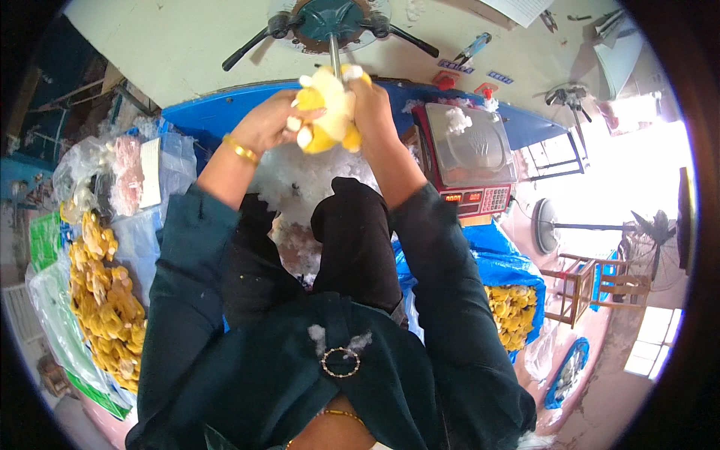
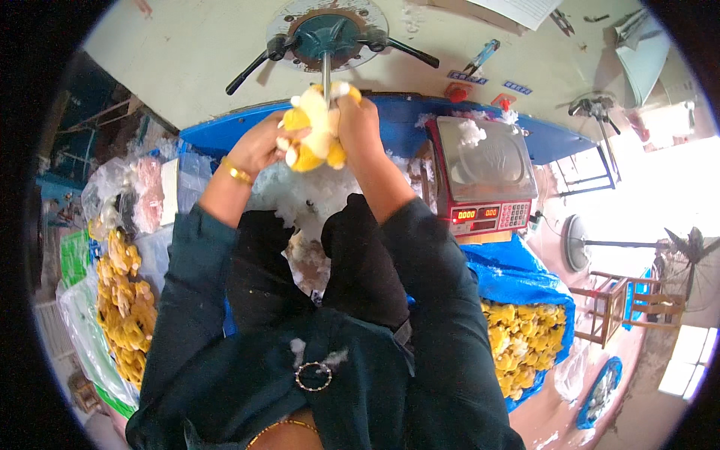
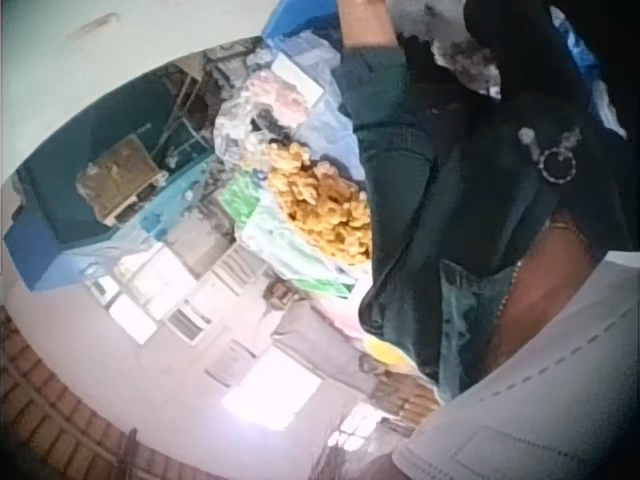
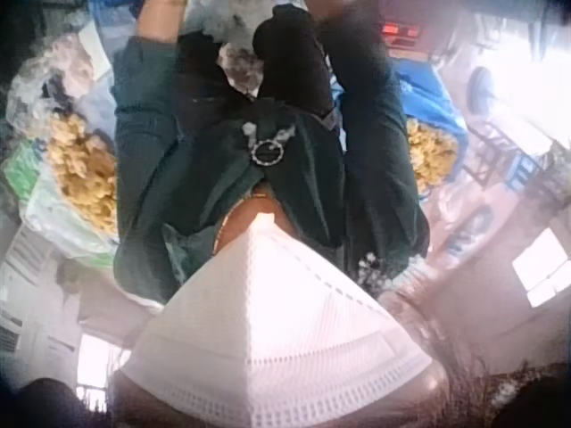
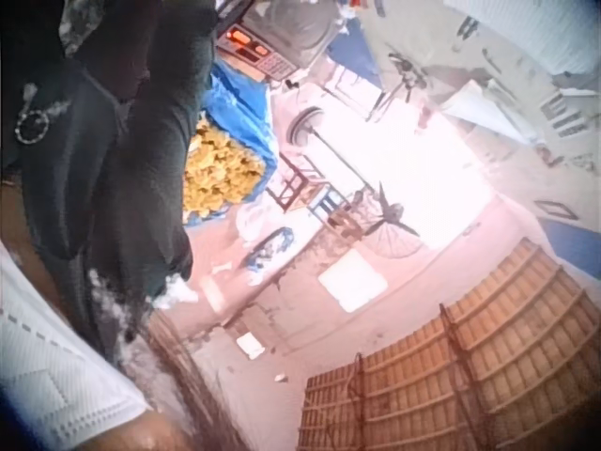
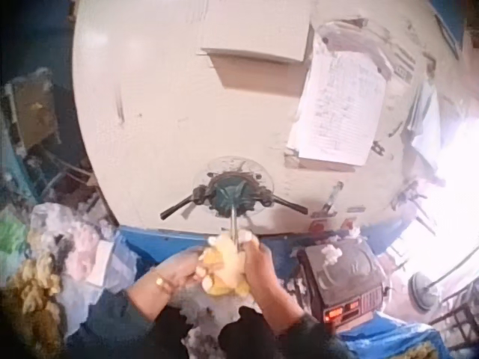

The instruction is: The person repeatedly picks up yellow plastic molds and stuffs white cotton-like material into them using both hands. The person places the filled molds onto a digital scale and then sets them aside in a pile.

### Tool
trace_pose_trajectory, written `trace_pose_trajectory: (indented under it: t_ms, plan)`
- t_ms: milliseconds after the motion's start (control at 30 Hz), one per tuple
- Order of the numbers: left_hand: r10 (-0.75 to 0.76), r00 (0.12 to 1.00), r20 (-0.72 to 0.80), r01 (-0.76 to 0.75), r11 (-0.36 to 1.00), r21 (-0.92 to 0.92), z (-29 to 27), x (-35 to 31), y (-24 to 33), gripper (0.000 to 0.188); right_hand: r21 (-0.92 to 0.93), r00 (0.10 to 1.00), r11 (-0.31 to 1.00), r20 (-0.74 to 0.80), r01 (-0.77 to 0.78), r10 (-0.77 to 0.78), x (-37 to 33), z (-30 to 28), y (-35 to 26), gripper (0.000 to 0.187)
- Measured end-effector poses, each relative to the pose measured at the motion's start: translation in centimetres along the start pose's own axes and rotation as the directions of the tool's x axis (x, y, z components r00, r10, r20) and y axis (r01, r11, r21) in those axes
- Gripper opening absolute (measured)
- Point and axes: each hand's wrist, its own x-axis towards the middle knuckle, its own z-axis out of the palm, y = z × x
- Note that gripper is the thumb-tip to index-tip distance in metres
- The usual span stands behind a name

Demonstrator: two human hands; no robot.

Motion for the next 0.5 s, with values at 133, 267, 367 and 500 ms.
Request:
trace_pose_trajectory:
  t_ms: [133,267,367,500]
  plan:
    - [0.082,0.996,-0.040,-0.084,0.996,-0.040,0.6,0.9,-1.1,0.038,0.098,0.994,0.989,-0.021,0.109,-0.107,0.7,0.1,0.8,0.027]
    - [0.141,0.989,0.044,-0.141,0.990,0.002,-0.7,-0.8,-1.5,0.039,0.215,0.980,0.957,-0.094,0.195,-0.178,0.3,0.3,3.2,0.028]
    - [0.193,0.981,-0.036,-0.195,0.978,-0.070,-1.4,2.1,-1.1,0.036,0.045,0.980,0.984,-0.111,0.174,-0.168,2.6,1.3,1.7,0.026]
    - [0.175,0.984,-0.034,-0.173,0.983,0.063,-1.0,1.2,-1.5,0.034,0.295,0.982,0.937,-0.061,0.190,-0.180,1.8,0.2,2.7,0.026]
